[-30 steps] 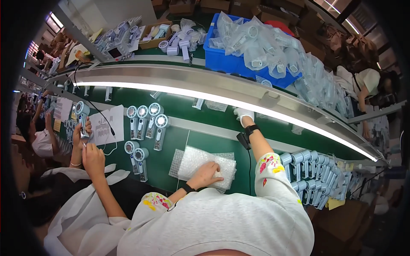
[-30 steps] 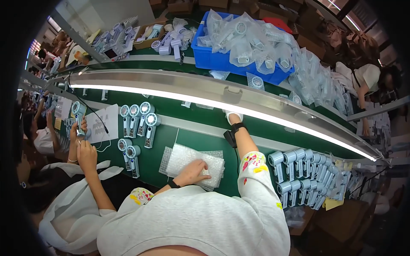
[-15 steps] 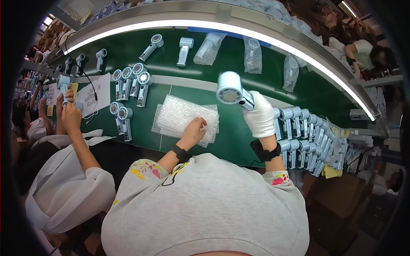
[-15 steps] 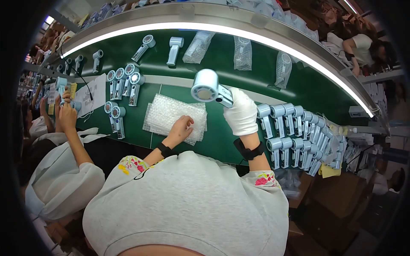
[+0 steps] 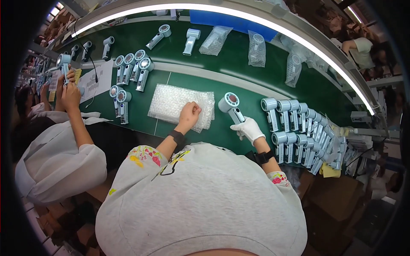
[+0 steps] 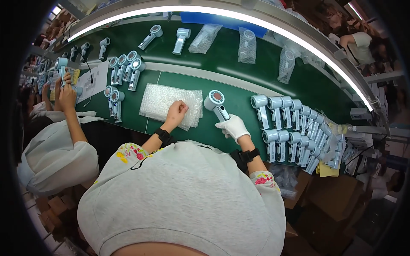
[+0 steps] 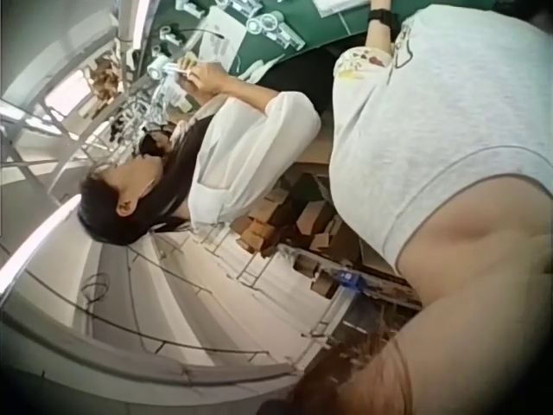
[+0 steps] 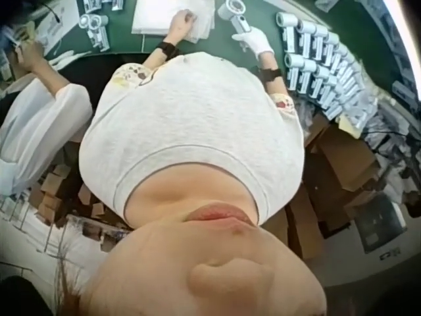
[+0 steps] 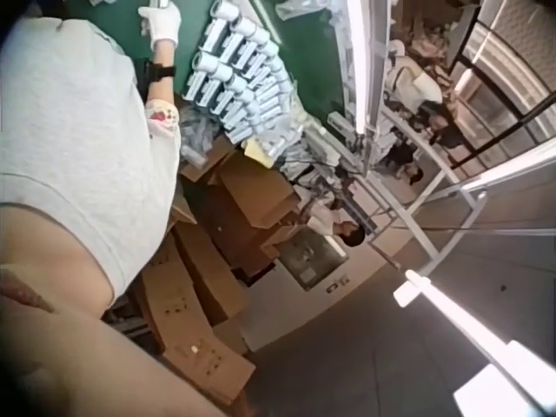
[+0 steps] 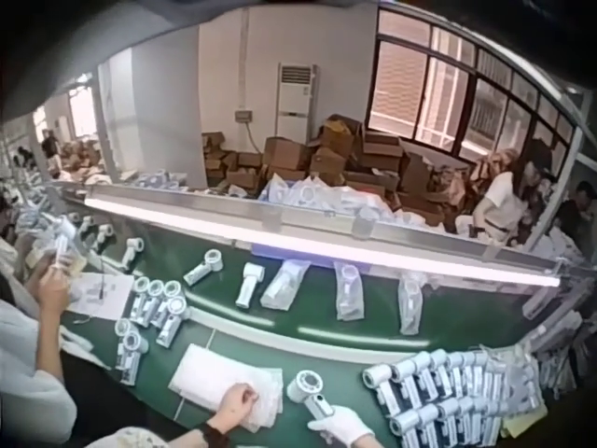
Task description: The person wraps handheld fans in bubble wrap, slides each into a plastic bag, and places them into a blue bin.
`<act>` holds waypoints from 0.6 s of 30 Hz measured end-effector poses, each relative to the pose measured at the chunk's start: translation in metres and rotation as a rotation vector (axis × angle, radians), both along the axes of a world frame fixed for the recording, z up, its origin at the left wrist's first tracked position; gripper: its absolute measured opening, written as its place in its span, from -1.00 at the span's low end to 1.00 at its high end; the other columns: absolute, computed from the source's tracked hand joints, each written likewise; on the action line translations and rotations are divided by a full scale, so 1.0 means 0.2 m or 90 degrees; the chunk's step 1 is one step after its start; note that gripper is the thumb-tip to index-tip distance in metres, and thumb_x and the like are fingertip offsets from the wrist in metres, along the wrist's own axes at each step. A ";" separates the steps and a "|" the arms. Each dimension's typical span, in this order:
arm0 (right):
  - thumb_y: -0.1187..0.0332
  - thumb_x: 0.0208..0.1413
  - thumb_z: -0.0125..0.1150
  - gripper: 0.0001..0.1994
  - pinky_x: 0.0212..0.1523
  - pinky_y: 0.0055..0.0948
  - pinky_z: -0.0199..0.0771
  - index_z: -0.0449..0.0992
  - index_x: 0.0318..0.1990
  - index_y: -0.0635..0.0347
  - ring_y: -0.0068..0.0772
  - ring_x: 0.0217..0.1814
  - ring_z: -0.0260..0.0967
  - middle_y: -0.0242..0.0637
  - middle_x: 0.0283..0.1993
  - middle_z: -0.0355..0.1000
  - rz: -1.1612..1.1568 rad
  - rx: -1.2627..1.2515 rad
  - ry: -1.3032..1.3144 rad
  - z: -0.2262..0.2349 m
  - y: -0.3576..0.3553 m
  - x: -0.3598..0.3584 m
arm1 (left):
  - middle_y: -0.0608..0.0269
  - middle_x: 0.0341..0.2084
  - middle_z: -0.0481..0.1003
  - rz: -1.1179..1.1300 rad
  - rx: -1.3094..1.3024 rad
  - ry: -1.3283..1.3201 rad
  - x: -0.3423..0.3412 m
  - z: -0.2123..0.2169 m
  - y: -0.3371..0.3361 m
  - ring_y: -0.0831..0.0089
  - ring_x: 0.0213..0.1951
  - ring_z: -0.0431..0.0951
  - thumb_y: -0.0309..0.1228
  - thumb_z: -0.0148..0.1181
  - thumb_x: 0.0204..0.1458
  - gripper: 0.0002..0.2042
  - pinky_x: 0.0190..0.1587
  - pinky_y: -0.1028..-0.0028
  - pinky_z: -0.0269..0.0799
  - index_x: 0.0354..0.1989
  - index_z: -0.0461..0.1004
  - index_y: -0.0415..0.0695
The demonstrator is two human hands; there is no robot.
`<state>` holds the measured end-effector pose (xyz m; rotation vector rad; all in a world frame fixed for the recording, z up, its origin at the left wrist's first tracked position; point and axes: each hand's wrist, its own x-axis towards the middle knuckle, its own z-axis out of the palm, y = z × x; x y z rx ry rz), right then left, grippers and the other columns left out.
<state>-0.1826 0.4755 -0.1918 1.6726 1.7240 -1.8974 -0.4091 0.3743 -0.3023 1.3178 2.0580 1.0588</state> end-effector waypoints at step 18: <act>0.34 -0.26 0.19 -0.68 -0.33 -0.25 0.45 0.50 -0.25 0.22 -0.08 -0.37 0.46 0.03 -0.33 0.46 0.392 0.368 -0.198 -0.27 -0.10 -0.52 | 0.39 -0.51 0.30 0.192 -0.028 -0.584 -0.16 0.15 -0.06 0.50 -0.45 0.28 -0.45 0.08 -0.02 -0.94 -0.37 0.52 0.21 -0.49 0.43 -0.12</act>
